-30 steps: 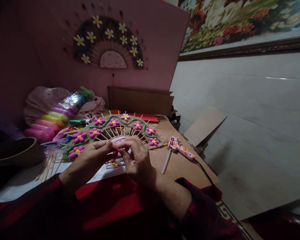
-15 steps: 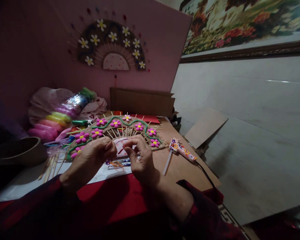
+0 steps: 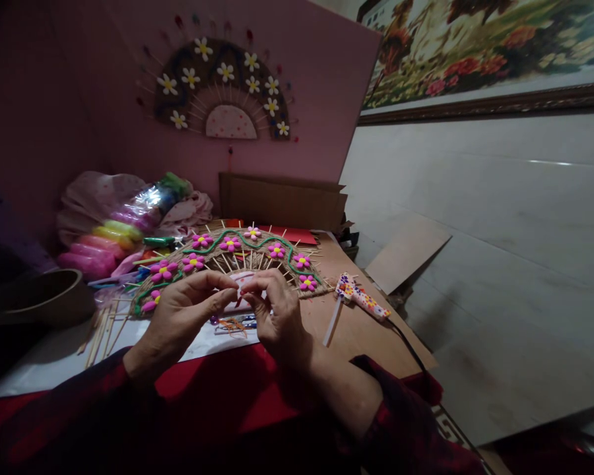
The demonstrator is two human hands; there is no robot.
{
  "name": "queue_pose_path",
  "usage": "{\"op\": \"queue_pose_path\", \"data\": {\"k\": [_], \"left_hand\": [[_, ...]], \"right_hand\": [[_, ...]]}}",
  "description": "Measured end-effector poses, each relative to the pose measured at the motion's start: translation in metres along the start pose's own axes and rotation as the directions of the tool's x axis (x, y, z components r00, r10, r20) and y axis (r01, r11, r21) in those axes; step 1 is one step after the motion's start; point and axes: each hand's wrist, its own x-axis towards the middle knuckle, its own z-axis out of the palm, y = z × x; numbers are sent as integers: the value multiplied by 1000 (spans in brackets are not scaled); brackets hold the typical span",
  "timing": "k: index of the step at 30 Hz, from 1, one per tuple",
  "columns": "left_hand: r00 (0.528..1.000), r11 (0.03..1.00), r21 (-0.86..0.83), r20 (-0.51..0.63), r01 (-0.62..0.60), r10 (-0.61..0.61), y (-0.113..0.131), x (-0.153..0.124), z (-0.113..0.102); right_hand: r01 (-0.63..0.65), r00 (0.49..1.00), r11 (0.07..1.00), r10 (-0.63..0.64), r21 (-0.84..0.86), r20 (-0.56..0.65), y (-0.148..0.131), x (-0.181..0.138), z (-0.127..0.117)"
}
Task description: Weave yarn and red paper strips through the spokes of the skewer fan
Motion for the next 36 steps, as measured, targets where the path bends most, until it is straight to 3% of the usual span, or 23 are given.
{"op": "queue_pose_path", "data": {"k": [11, 19, 27, 36], "left_hand": [[998, 984, 175, 65, -38, 27, -9, -1, -4], [998, 947, 316, 44, -49, 37, -5, -1, -2], [996, 997, 7, 45, 75, -76, 0, -1, -3], [999, 989, -150, -40, 9, -15, -3, 3, -4]], "right_hand": [[66, 998, 996, -67, -61, -20, 5, -1, 2], [134, 991, 982, -132, -131, 21, 4, -2, 3], [63, 997, 990, -68, -126, -37, 4, -1, 2], [52, 997, 994, -56, -101, -43, 4, -1, 3]]}}
